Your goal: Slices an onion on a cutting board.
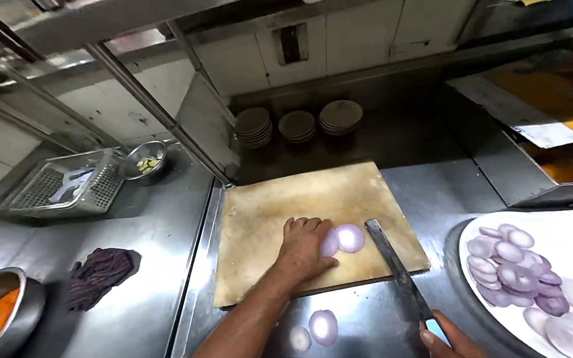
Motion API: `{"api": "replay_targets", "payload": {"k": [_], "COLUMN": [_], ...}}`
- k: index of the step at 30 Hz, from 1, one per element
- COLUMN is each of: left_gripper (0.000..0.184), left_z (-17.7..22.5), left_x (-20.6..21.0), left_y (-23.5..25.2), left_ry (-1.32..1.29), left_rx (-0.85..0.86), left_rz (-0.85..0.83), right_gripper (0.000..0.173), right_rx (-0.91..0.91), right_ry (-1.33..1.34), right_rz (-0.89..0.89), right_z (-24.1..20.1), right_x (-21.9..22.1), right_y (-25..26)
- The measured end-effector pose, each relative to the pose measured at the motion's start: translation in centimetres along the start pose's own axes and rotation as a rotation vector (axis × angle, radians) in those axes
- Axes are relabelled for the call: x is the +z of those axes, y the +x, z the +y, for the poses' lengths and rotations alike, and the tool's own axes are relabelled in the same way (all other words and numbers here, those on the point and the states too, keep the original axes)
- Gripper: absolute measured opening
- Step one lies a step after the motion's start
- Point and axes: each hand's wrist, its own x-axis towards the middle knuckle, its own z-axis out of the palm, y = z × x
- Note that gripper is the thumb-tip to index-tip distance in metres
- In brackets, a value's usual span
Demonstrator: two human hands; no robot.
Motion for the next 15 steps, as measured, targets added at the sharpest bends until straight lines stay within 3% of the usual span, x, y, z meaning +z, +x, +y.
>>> {"api": "replay_targets", "payload": {"k": [5,15], "left_gripper": [0.060,0.062], "left_z": [0.9,-0.4], "left_x": [0.0,1.4], "left_y": [1.2,0.6], "left_ry": [0.045,-0.060], "left_rx": [0.041,0.107], "left_rz": [0.000,0.184], "right_gripper": [0.031,0.044], "right_rx": [0.032,0.103], "right_ry": [0.012,-0.330], "right_rz": [-0.039,-0.113], "right_z": [0.2,-2.5], "right_x": [0.0,2.2], "right_y": [0.1,0.8]}}
